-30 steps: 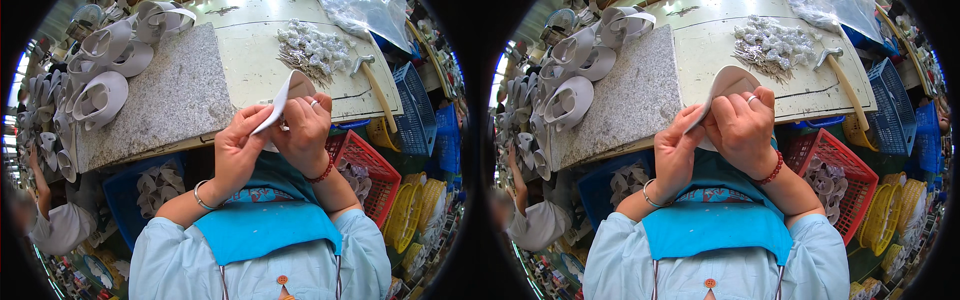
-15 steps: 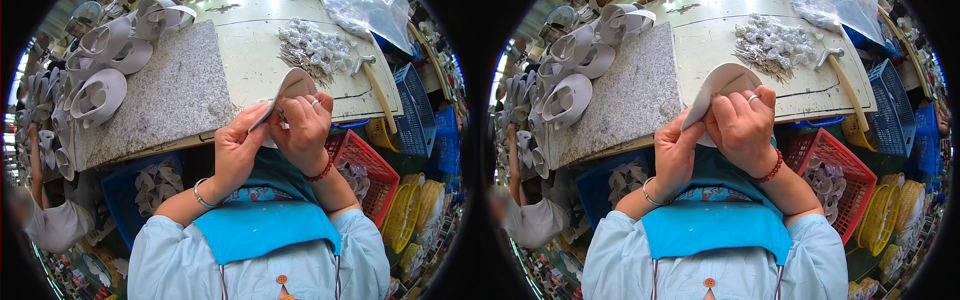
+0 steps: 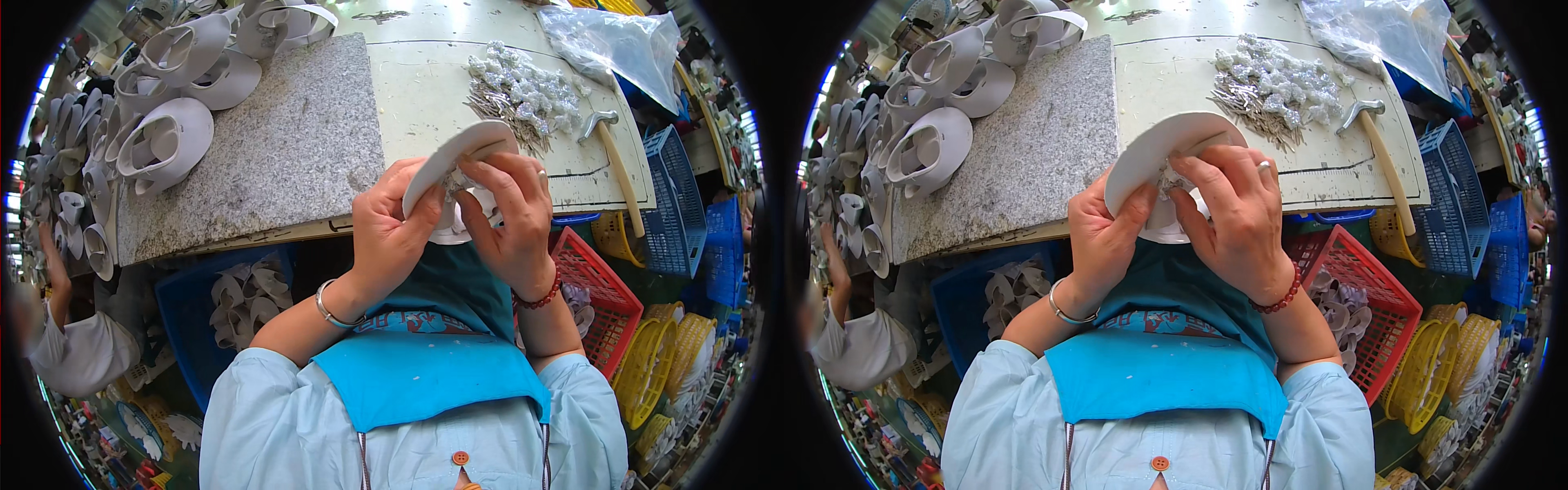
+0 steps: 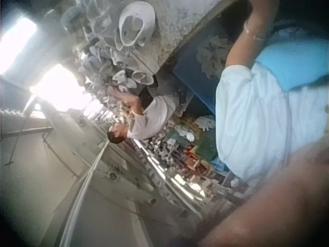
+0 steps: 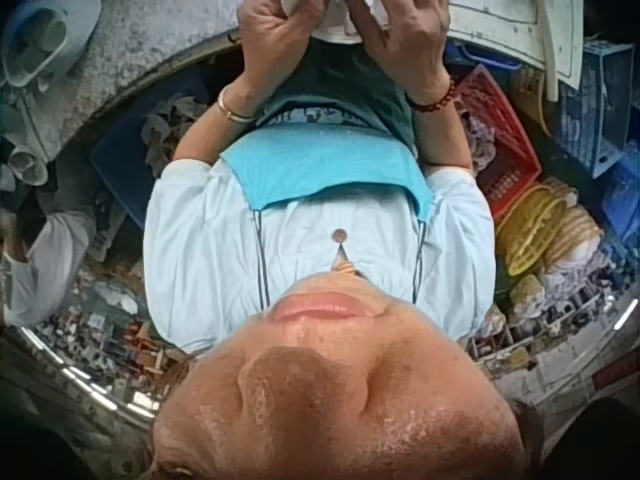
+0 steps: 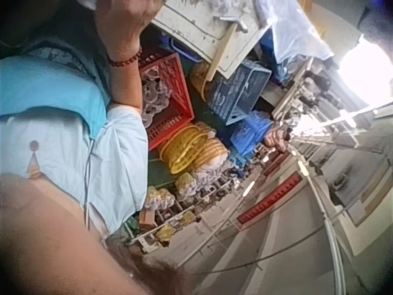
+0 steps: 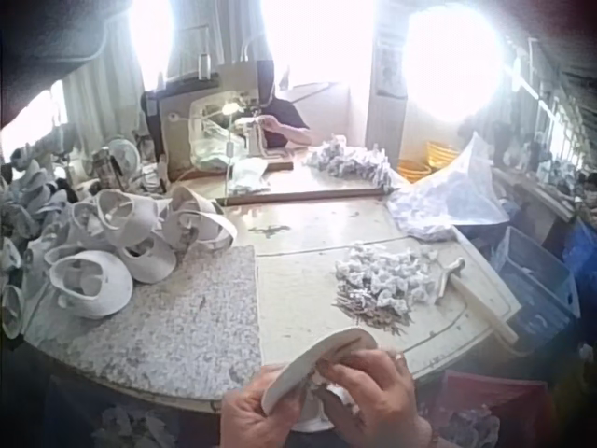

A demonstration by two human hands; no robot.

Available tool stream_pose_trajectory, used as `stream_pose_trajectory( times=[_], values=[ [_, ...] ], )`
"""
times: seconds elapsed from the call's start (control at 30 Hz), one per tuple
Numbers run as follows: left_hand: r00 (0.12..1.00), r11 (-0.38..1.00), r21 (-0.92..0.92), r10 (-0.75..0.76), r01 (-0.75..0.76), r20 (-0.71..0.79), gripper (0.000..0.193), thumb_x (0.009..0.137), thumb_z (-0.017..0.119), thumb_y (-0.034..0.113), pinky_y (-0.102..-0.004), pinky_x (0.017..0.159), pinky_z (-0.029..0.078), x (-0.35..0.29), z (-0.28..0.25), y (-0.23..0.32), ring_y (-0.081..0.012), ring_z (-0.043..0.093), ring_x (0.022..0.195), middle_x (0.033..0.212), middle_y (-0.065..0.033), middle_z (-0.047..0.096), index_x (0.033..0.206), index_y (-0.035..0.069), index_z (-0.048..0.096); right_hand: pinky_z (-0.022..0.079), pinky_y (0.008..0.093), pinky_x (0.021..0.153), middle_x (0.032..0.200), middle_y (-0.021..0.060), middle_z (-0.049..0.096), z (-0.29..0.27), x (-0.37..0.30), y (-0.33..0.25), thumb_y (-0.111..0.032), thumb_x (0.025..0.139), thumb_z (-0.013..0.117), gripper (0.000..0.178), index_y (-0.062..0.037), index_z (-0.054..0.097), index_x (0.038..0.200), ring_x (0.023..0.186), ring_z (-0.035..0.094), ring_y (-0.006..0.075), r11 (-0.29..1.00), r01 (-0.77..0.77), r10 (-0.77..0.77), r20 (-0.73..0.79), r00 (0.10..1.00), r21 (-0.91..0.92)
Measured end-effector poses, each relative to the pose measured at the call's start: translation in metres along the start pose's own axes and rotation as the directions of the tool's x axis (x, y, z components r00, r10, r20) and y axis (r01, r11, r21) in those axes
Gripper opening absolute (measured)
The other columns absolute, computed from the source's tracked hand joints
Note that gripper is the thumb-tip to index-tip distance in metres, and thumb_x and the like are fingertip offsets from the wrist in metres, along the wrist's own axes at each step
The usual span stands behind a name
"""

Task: Applying small decorative or functional components to a white shoe upper.

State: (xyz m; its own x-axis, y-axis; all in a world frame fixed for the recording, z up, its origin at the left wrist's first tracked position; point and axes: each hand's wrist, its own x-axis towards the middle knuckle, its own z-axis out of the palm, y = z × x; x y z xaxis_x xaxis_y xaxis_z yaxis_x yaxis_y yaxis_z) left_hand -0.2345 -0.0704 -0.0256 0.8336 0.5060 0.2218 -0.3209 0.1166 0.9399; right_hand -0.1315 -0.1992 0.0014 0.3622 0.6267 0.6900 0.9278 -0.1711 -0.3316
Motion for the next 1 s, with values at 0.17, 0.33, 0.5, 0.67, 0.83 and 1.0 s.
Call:
stream_pose_trajectory(
  times=[0.17,0.33,0.5,0.67,0.83,1.0],
  values=[
    [0.999,0.992,0.120,0.036,-0.033,-0.022,0.017,0.091,0.064,0.004,-0.0200,0.067,0.046,0.006,0.001,0.003,-0.0041,0.055,0.080,0.101,-0.0051,0.065,0.106,-0.001,0.068,0.049,0.0349,0.074,0.108,0.0120,0.061,0.012,-0.002,0.001,0.001,0.071,0.075,0.029,-0.0012,0.065,0.099,0.083,0.059,0.0263,0.993,0.058,-0.042,-0.162,0.986,0.100],
    [0.999,0.991,0.128,0.036,-0.037,0.007,0.016,0.091,0.064,0.006,-0.0201,0.066,0.047,0.007,0.001,0.006,-0.0045,0.056,0.077,0.091,-0.0033,0.066,0.105,0.000,0.069,0.053,0.0333,0.064,0.105,0.0133,0.064,0.013,-0.004,0.011,0.004,0.071,0.075,0.026,-0.0012,0.064,0.094,0.082,0.065,0.0262,0.971,0.229,-0.217,-0.153,0.964,0.067],
    [0.999,0.992,0.115,0.044,-0.043,-0.006,0.014,0.092,0.063,0.007,-0.0195,0.061,0.045,0.009,0.001,0.007,-0.0028,0.054,0.073,0.081,-0.0004,0.065,0.102,0.000,0.069,0.055,0.0328,0.063,0.095,0.0130,0.068,0.014,-0.003,0.011,0.004,0.071,0.074,0.024,-0.0011,0.064,0.092,0.080,0.068,0.0264,0.970,0.189,-0.163,-0.166,0.973,0.151],
    [0.999,0.991,0.132,0.031,-0.025,-0.037,0.010,0.091,0.064,0.007,-0.0192,0.055,0.042,0.008,0.002,0.010,-0.0011,0.050,0.066,0.072,0.0022,0.061,0.093,-0.001,0.069,0.055,0.0329,0.063,0.093,0.0146,0.069,0.013,-0.005,0.007,0.005,0.071,0.074,0.022,-0.0010,0.065,0.091,0.078,0.069,0.0267,0.975,0.123,-0.098,-0.140,0.985,0.184],
    [0.998,0.990,0.131,0.059,-0.054,-0.035,0.013,0.091,0.063,0.007,-0.0198,0.052,0.041,0.008,0.000,0.005,-0.0001,0.048,0.067,0.070,0.0024,0.060,0.085,-0.003,0.068,0.055,0.0321,0.063,0.092,0.0146,0.070,0.013,-0.005,0.005,0.005,0.072,0.074,0.020,-0.0015,0.066,0.089,0.076,0.069,0.0264,0.973,0.106,-0.078,-0.140,0.987,0.206],
    [0.998,0.990,0.132,0.047,-0.041,-0.043,0.012,0.091,0.063,0.007,-0.0203,0.054,0.042,0.008,0.001,0.007,-0.0010,0.050,0.067,0.071,0.0012,0.061,0.088,-0.003,0.069,0.054,0.0305,0.061,0.091,0.0138,0.071,0.012,-0.004,0.004,0.005,0.073,0.074,0.020,-0.0017,0.066,0.089,0.074,0.069,0.0240,0.974,0.065,-0.041,-0.115,0.992,0.217]
  ],
)
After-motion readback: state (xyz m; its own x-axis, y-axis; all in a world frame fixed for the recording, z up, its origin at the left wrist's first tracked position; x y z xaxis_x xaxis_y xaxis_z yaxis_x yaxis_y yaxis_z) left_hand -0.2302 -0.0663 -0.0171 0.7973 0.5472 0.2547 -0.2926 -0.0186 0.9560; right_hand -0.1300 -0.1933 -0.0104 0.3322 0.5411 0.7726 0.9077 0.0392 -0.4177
